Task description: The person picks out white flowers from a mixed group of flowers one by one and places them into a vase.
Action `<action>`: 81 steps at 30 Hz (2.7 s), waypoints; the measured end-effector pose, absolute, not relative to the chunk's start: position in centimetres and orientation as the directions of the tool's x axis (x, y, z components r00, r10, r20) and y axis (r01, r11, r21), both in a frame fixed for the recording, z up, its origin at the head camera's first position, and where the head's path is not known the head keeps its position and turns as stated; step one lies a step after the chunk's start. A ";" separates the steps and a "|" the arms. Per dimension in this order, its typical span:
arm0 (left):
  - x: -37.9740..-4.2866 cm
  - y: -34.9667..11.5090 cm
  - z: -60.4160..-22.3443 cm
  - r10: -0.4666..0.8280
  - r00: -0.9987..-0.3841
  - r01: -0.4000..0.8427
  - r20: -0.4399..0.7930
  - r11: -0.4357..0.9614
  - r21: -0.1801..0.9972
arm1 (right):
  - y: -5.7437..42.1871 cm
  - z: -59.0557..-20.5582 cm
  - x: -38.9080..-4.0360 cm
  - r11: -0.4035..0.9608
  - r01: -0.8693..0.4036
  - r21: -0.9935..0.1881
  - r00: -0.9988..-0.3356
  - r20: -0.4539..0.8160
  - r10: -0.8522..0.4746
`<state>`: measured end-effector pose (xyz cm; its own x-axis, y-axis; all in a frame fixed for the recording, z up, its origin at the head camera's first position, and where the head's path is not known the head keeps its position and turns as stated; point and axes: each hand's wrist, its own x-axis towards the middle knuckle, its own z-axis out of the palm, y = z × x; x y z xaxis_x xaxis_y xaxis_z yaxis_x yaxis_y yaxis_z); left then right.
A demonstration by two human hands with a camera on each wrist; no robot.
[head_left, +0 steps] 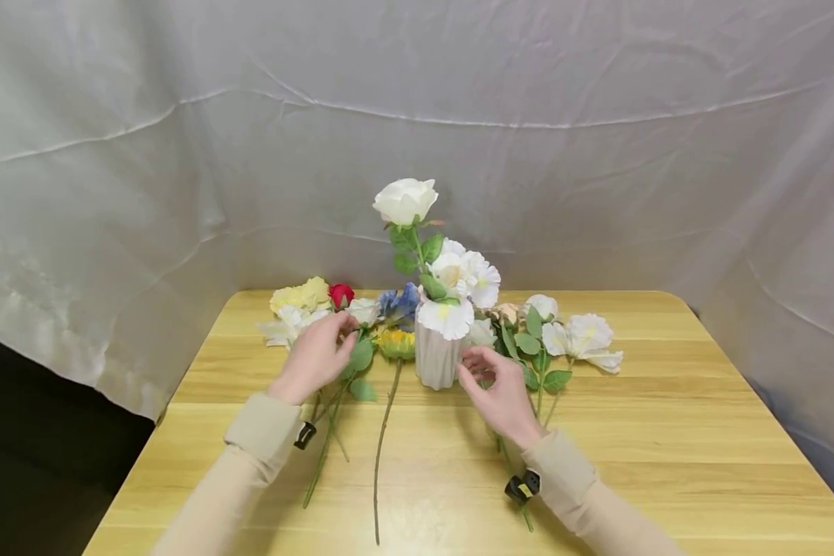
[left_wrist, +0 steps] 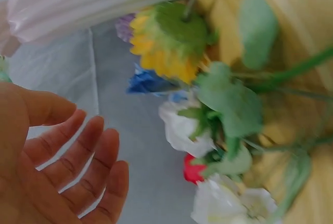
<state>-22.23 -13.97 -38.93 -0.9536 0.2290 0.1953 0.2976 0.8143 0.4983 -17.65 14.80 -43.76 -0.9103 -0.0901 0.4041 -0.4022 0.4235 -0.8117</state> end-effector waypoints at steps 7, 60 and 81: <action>-21.2 -17.0 -40.4 0.157 -0.980 0.197 0.123 0.852 0.486 | 12.4 -43.3 -16.8 0.320 -0.291 -0.901 -0.949 0.229 -0.219; -19.6 -21.3 -45.4 0.059 -0.974 -0.132 -0.218 0.633 0.763 | 7.8 -44.2 -16.3 0.180 -0.084 -0.980 -0.885 -0.010 -0.465; -19.7 -21.7 -43.7 -0.034 -0.997 -0.082 -0.075 0.441 0.894 | 9.1 -44.7 -16.8 0.181 -0.077 -0.980 -0.901 -0.009 -0.434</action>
